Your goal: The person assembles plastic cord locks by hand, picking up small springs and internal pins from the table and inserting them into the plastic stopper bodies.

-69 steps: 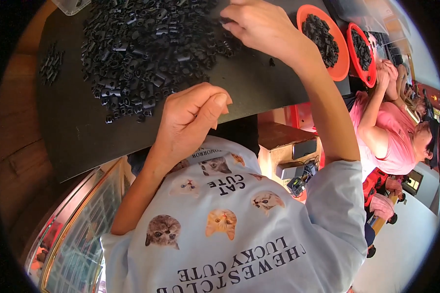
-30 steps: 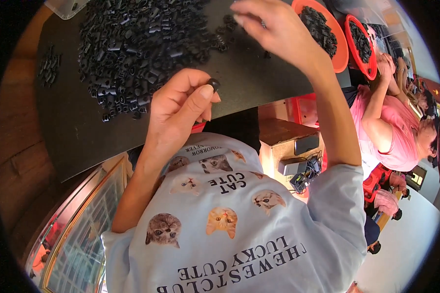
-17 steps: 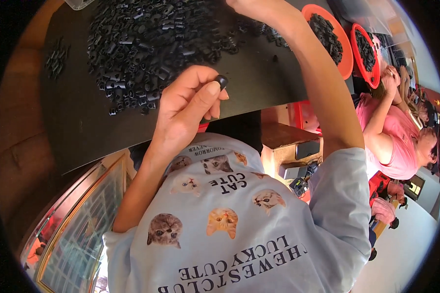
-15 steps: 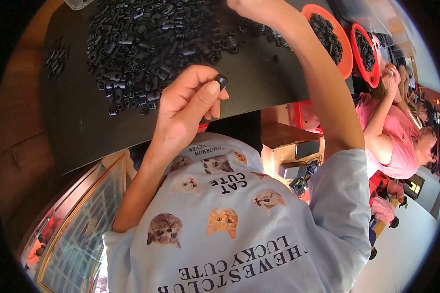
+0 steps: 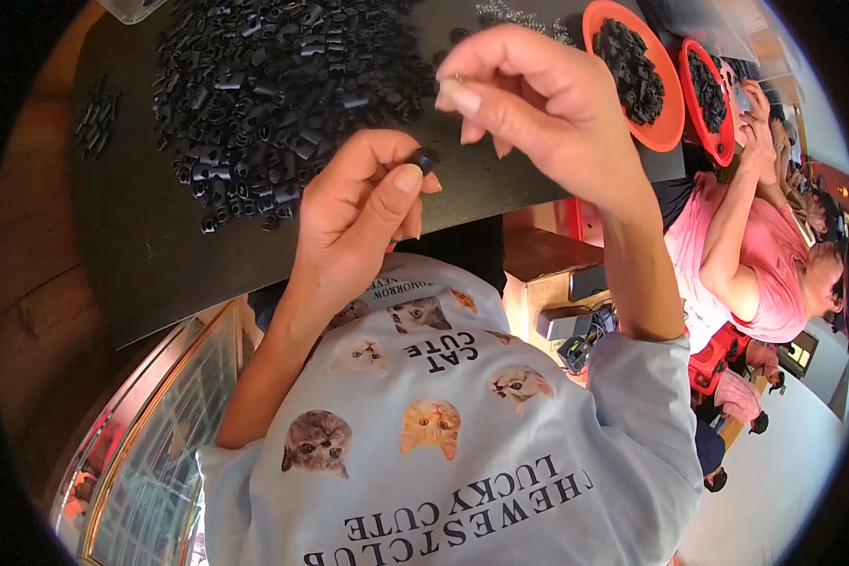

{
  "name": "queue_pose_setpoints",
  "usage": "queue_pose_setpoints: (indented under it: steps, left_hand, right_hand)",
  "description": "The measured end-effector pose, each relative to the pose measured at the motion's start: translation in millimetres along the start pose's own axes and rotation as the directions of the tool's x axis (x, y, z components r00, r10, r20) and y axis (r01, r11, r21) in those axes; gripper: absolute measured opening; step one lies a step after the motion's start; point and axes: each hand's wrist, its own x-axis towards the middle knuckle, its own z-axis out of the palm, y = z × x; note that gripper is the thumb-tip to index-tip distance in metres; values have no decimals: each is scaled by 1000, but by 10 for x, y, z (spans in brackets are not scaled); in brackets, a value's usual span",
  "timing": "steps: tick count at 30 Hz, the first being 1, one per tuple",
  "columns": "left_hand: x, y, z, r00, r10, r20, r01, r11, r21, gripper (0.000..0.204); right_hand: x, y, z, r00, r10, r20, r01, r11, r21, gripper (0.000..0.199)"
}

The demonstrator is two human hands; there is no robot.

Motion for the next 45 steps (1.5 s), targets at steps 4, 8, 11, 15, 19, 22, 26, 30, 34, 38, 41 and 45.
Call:
queue_pose_setpoints:
  steps: [4, 8, 11, 15, 19, 22, 26, 30, 34, 38, 41, 45]
  left_hand:
    - [-13, -24, -13, 1000, -18, 12, 18, 998, -57, 18]
    - [-18, -20, -35, 1000, -29, 3, 29, 999, -40, 17]
    - [8, -19, -38, 1000, -8, 4, 8, 999, -49, 15]
    - [12, -15, -30, 1000, -9, -25, 6, 996, -92, 14]
    - [14, -17, -36, 999, -30, -29, 27, 995, -94, 16]
    - [6, -1, -39, 998, -35, -46, 29, 993, -117, 17]
    - [11, -22, -48, 999, -29, -39, 25, 994, -103, 19]
    - [29, -24, -42, 998, -5, -58, -3, 988, -152, 20]
    - [54, -42, -22, 995, 63, -80, -76, 983, -167, 19]
    - [53, -42, -22, 994, 77, -82, -89, 984, -156, 18]
    - [33, -28, -24, 996, 16, -89, -26, 993, -113, 17]
    - [22, -17, -20, 997, -20, -69, 16, 998, -64, 17]
  right_hand:
    - [-107, 77, 129, 983, -180, -29, 182, 969, 166, 7]
    - [-54, 73, 213, 951, -307, 38, 309, 942, -129, 8]
    - [-78, 174, 289, 907, -420, 8, 410, 882, -233, 10]
    - [-123, 205, 306, 909, -416, -28, 395, 880, -265, 11]
    - [-142, 232, 323, 893, -448, -41, 416, 857, -306, 12]
    - [-147, 210, 338, 881, -471, -42, 437, 846, -305, 12]
    - [-160, 213, 314, 892, -452, -7, 422, 838, -346, 13]
    - [-148, 272, 328, 898, -439, 7, 417, 847, -329, 13]
    - [-134, 285, 334, 897, -442, -3, 420, 856, -302, 13]
    - [-119, 296, 317, 896, -441, -44, 419, 876, -240, 12]
    - [-138, 264, 247, 925, -375, -57, 361, 917, -169, 12]
    - [-121, 238, 255, 956, -276, -97, 277, 961, -1, 9]
